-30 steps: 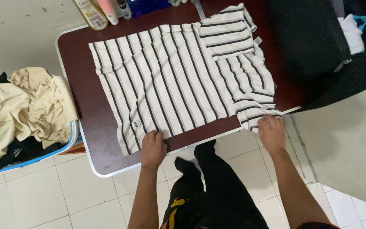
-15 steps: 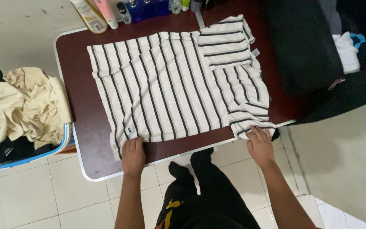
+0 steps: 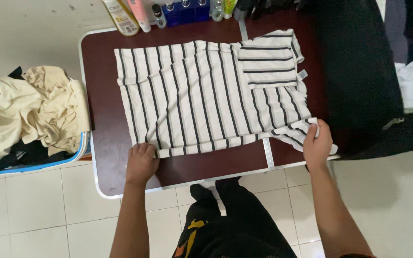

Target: The person folds a striped shirt on a table, smoothing and aligning it before placing it into a suitcase. Then the person folds a beige t-shirt on the same table and places it into the suitcase.

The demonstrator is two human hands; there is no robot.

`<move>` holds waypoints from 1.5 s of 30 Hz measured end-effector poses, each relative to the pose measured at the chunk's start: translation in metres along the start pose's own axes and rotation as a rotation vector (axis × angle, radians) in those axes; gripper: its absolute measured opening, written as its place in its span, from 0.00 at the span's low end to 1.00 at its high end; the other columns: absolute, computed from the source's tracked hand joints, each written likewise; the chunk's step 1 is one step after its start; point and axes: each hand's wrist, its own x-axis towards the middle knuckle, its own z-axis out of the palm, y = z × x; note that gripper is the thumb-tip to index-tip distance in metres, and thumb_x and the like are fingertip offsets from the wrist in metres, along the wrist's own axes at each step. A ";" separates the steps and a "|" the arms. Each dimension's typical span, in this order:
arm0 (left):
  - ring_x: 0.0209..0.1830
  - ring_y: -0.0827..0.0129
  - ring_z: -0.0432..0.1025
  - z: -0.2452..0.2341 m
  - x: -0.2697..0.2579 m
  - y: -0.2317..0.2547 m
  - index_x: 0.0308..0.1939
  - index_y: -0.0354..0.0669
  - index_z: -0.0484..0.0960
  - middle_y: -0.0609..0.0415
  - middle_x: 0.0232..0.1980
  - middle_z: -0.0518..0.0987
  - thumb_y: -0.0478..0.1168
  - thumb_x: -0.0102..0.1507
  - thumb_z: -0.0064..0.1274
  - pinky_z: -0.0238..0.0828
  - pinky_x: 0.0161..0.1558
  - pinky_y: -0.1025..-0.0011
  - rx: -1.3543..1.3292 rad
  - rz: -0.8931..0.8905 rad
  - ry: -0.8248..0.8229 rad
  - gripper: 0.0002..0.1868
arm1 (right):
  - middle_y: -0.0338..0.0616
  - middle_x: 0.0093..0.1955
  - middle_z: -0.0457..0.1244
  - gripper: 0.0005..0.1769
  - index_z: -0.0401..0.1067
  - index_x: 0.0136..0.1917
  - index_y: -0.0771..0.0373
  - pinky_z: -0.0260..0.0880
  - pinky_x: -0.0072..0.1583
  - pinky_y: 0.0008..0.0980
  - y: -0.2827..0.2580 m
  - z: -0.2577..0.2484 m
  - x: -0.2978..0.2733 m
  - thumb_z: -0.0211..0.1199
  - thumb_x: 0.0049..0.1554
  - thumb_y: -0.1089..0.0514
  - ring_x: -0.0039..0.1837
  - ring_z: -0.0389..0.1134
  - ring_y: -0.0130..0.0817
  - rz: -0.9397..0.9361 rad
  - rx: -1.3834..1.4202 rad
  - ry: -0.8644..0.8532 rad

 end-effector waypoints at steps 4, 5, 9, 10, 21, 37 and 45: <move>0.49 0.49 0.74 -0.014 0.014 -0.016 0.47 0.45 0.79 0.49 0.46 0.80 0.35 0.57 0.57 0.68 0.54 0.52 -0.013 -0.163 -0.098 0.14 | 0.47 0.52 0.68 0.10 0.72 0.61 0.58 0.72 0.48 0.46 -0.001 0.007 0.052 0.57 0.68 0.57 0.48 0.71 0.49 -0.232 -0.343 -0.240; 0.48 0.48 0.74 -0.017 0.020 -0.019 0.48 0.45 0.80 0.48 0.46 0.80 0.34 0.58 0.56 0.69 0.52 0.53 -0.024 -0.197 -0.129 0.14 | 0.44 0.50 0.69 0.11 0.73 0.60 0.57 0.72 0.45 0.47 0.000 0.011 0.067 0.57 0.66 0.56 0.45 0.72 0.47 -0.279 -0.425 -0.319; 0.50 0.49 0.75 -0.028 0.046 -0.027 0.48 0.47 0.80 0.48 0.47 0.80 0.38 0.60 0.58 0.70 0.51 0.55 -0.062 -0.248 -0.252 0.12 | 0.40 0.47 0.68 0.11 0.74 0.59 0.53 0.72 0.39 0.39 0.003 0.030 0.118 0.59 0.66 0.50 0.40 0.72 0.42 -0.543 -0.498 -0.399; 0.52 0.50 0.75 -0.031 0.055 -0.028 0.46 0.47 0.80 0.49 0.46 0.80 0.41 0.61 0.58 0.70 0.53 0.54 -0.039 -0.244 -0.286 0.11 | 0.40 0.46 0.68 0.11 0.74 0.59 0.52 0.71 0.38 0.37 0.003 0.036 0.128 0.59 0.66 0.50 0.39 0.72 0.39 -0.603 -0.485 -0.397; 0.56 0.44 0.67 0.002 0.109 -0.047 0.52 0.41 0.74 0.42 0.54 0.74 0.47 0.65 0.51 0.59 0.61 0.45 0.003 -0.169 -0.047 0.16 | 0.41 0.52 0.69 0.12 0.73 0.62 0.54 0.70 0.55 0.40 -0.015 0.101 0.192 0.60 0.67 0.51 0.54 0.72 0.39 -0.636 -0.450 -0.460; 0.86 0.51 0.36 0.067 0.098 0.078 0.81 0.47 0.54 0.43 0.85 0.45 0.55 0.71 0.38 0.33 0.80 0.52 -0.050 -0.152 -0.180 0.37 | 0.76 0.78 0.44 0.37 0.54 0.82 0.63 0.34 0.74 0.67 0.060 0.094 0.055 0.53 0.68 0.43 0.77 0.43 0.73 0.042 -0.413 -0.425; 0.66 0.47 0.63 0.061 0.144 0.102 0.57 0.39 0.76 0.41 0.63 0.70 0.48 0.59 0.55 0.56 0.66 0.51 -0.043 -0.179 -0.056 0.25 | 0.62 0.74 0.55 0.23 0.69 0.68 0.68 0.52 0.74 0.56 0.054 0.087 0.114 0.58 0.69 0.48 0.74 0.53 0.61 -0.072 -0.326 -0.302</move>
